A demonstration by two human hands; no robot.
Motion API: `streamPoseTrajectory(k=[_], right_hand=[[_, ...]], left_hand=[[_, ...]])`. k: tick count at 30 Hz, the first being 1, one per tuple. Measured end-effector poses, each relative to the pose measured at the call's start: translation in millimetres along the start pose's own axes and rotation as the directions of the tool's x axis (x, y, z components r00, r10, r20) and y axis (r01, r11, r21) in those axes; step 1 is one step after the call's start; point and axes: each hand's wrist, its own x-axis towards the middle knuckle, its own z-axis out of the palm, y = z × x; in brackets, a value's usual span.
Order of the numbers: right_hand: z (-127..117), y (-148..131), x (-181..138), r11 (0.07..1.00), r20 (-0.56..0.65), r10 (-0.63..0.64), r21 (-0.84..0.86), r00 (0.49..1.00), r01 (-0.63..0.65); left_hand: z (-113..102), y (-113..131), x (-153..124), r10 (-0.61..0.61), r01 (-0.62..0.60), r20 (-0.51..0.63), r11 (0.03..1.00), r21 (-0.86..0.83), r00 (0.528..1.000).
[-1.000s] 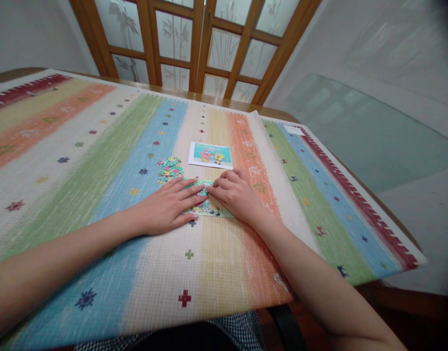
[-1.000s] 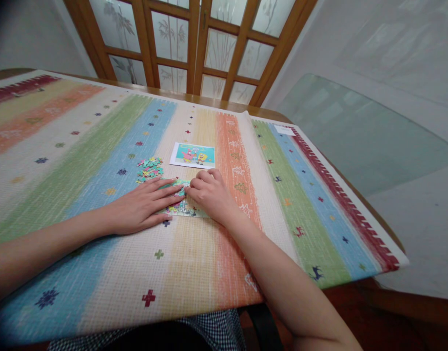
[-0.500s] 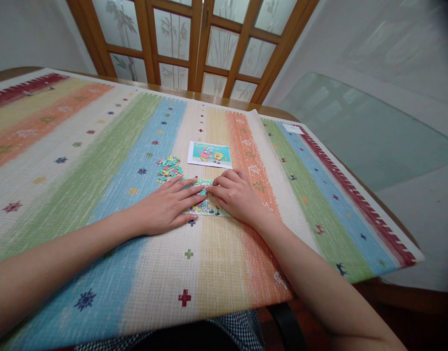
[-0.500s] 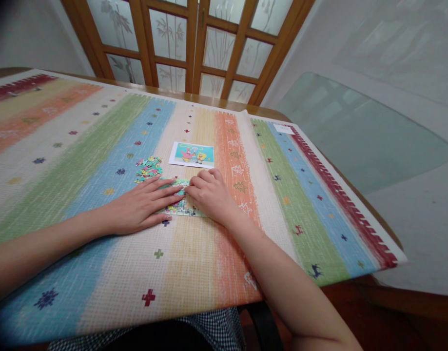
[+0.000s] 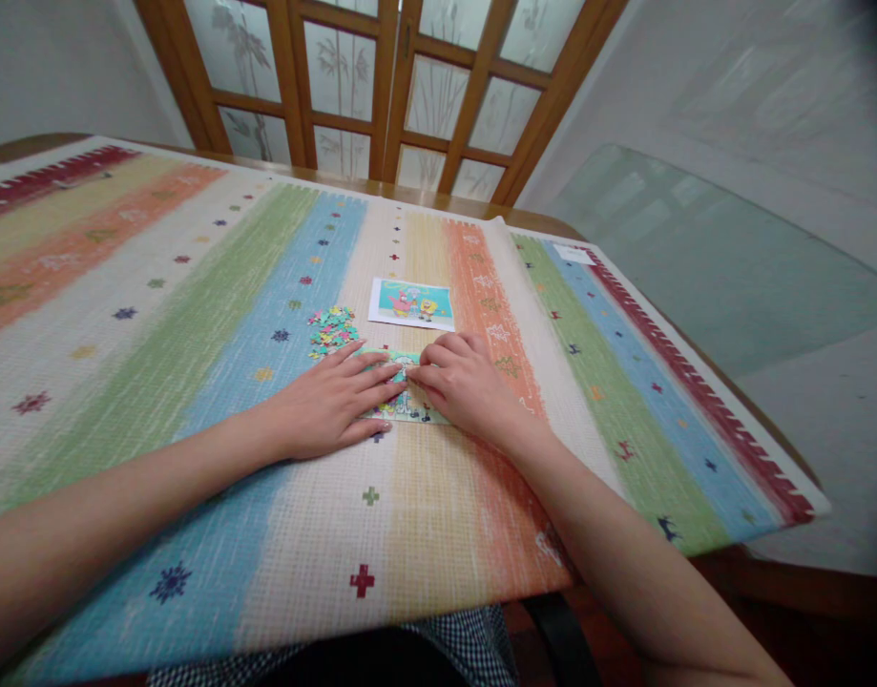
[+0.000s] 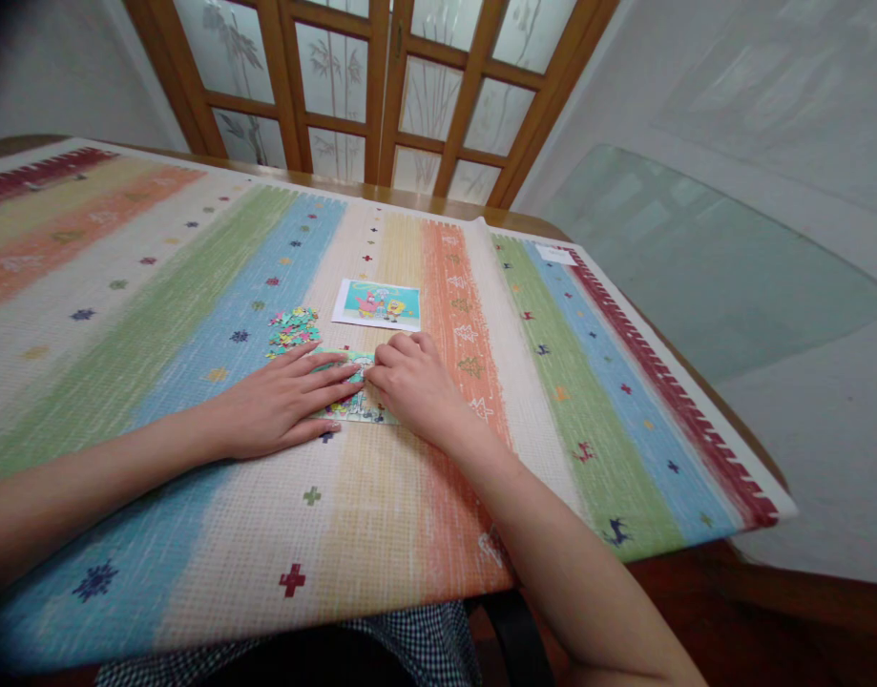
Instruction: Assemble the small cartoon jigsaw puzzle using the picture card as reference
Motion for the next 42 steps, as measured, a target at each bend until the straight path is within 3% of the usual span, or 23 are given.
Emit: streamPoseTrajectory(k=[8, 16, 19, 23, 26, 32, 42], right_hand=[[-3.2, -5.9, 1.3, 1.000, 0.030, 0.004, -0.023, 1.000, -0.003], [10.0, -4.1, -6.6, 0.998, -0.038, 0.058, -0.007, 0.998, -0.058], [11.8, -1.2, -8.1, 0.997, -0.060, 0.065, 0.033, 0.996, -0.063], [9.7, 2.0, -10.4, 0.994, -0.084, 0.090, 0.070, 0.992, -0.084], [7.1, 2.2, -13.0, 0.987, -0.105, 0.110, 0.129, 0.988, -0.096], [2.5, 1.1, -17.2, 0.968, -0.110, 0.127, 0.233, 0.986, -0.099], [6.6, 7.5, -19.3, 0.955, -0.118, 0.134, 0.279, 0.984, -0.097]], left_hand=[[-4.5, 3.0, 3.0, 0.002, -0.002, 0.000, 0.999, 0.037, 1.000], [-2.8, -3.7, -0.5, -0.050, 0.044, -0.033, 0.987, -0.153, 0.998], [-8.9, -14.7, -2.5, -0.082, 0.055, -0.119, 0.976, -0.212, 0.990], [-18.1, -46.0, -13.5, -0.275, 0.219, -0.312, 0.954, -0.205, 0.909], [-17.4, -74.4, -24.7, -0.411, 0.388, -0.364, 0.911, -0.138, 0.836], [3.4, -105.7, -33.3, -0.448, 0.450, -0.290, 0.891, -0.064, 0.846], [6.4, -108.5, -33.8, -0.455, 0.446, -0.239, 0.890, -0.092, 0.858]])
